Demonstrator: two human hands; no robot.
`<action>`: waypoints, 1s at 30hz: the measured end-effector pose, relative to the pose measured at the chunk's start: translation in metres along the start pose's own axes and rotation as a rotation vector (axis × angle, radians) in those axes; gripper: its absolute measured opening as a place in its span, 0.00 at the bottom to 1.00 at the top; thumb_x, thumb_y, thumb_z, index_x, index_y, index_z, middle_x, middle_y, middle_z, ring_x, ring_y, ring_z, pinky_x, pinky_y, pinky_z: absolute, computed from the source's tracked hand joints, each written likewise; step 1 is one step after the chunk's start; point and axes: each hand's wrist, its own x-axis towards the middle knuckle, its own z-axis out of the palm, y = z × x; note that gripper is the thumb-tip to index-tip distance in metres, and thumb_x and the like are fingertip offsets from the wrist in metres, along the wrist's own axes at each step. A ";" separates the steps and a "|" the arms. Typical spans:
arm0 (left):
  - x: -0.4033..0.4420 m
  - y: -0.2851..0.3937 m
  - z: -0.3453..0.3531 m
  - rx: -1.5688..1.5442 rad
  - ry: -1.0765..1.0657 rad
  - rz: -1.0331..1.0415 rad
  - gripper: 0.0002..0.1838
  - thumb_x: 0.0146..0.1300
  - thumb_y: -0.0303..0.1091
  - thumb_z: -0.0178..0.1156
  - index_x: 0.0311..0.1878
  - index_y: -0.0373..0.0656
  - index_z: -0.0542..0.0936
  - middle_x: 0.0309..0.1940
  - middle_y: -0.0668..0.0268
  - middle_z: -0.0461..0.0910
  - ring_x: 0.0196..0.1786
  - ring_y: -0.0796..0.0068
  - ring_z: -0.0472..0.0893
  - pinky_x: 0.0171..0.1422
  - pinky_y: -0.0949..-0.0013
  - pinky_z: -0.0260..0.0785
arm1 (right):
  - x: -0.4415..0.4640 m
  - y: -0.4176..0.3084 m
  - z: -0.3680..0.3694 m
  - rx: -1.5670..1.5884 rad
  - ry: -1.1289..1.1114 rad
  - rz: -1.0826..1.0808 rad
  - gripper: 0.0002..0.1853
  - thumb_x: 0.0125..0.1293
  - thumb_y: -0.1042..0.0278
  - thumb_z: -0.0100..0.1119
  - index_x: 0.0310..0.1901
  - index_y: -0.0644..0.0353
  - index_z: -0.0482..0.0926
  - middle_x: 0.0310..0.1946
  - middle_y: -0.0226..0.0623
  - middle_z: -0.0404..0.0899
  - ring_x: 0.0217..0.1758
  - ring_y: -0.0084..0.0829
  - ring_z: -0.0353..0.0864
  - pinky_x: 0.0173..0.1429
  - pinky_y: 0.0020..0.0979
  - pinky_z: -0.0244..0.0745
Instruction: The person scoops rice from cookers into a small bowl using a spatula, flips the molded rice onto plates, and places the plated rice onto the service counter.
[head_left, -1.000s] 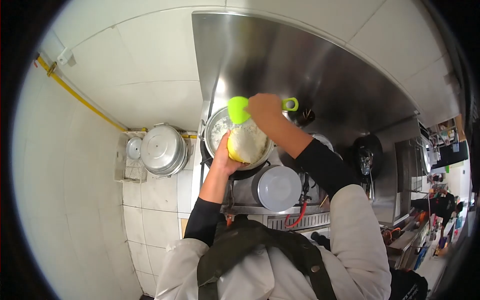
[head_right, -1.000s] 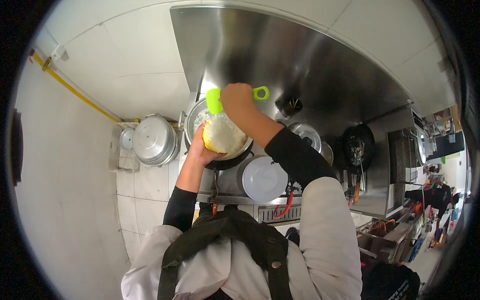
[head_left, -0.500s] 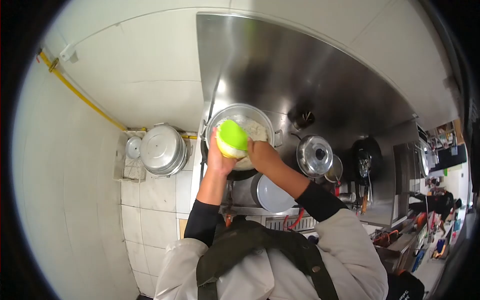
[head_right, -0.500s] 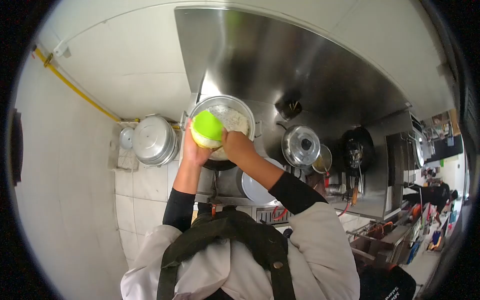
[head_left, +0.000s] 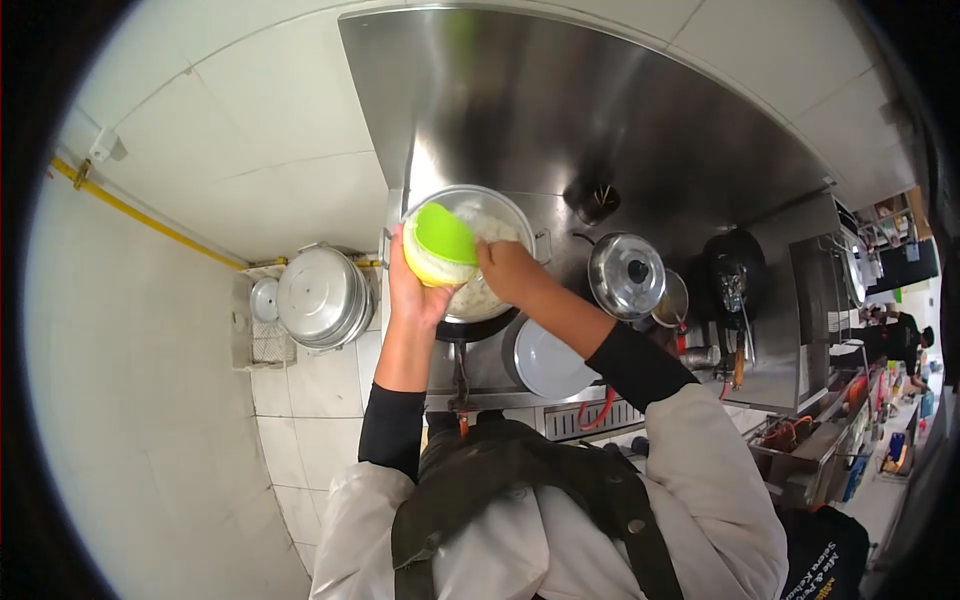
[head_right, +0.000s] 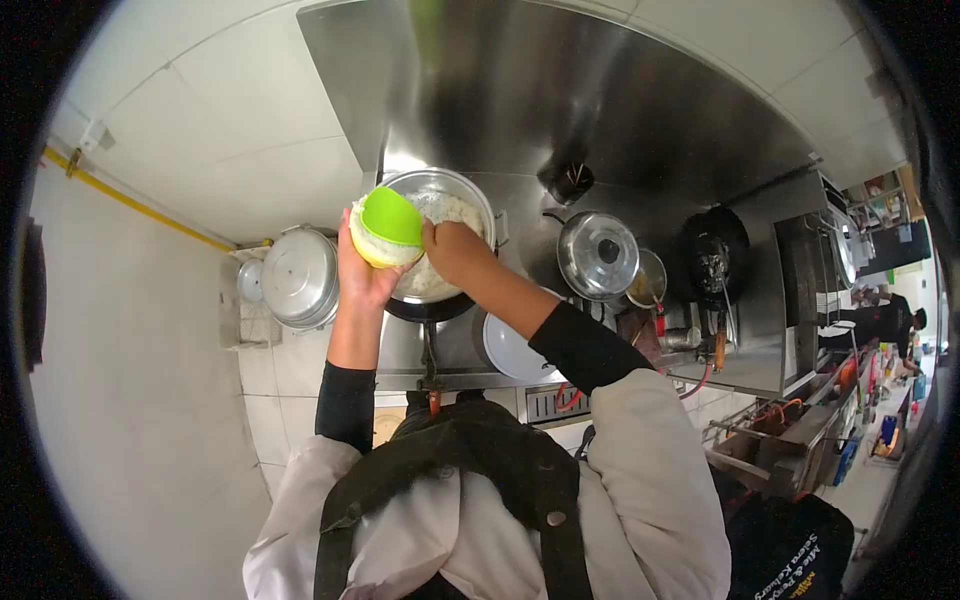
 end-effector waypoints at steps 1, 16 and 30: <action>0.001 0.000 -0.002 0.015 0.013 -0.007 0.31 0.67 0.61 0.35 0.61 0.49 0.67 0.59 0.58 0.69 0.61 0.55 0.69 0.59 0.45 0.64 | 0.003 0.007 0.009 0.032 0.010 0.011 0.31 0.68 0.49 0.39 0.29 0.75 0.77 0.27 0.67 0.74 0.36 0.57 0.78 0.45 0.46 0.72; 0.000 -0.006 -0.018 0.070 0.093 -0.118 0.35 0.63 0.66 0.36 0.62 0.51 0.67 0.62 0.59 0.67 0.63 0.55 0.68 0.60 0.40 0.59 | 0.033 0.014 -0.003 -0.229 -0.110 0.074 0.33 0.71 0.47 0.31 0.31 0.71 0.80 0.31 0.61 0.78 0.37 0.56 0.79 0.47 0.49 0.72; 0.008 -0.025 -0.010 0.014 0.114 -0.075 0.30 0.65 0.62 0.39 0.55 0.47 0.71 0.51 0.60 0.74 0.54 0.59 0.73 0.55 0.51 0.68 | -0.050 -0.007 -0.003 -0.105 -0.058 0.126 0.30 0.70 0.50 0.34 0.27 0.66 0.80 0.27 0.55 0.78 0.33 0.53 0.79 0.43 0.47 0.74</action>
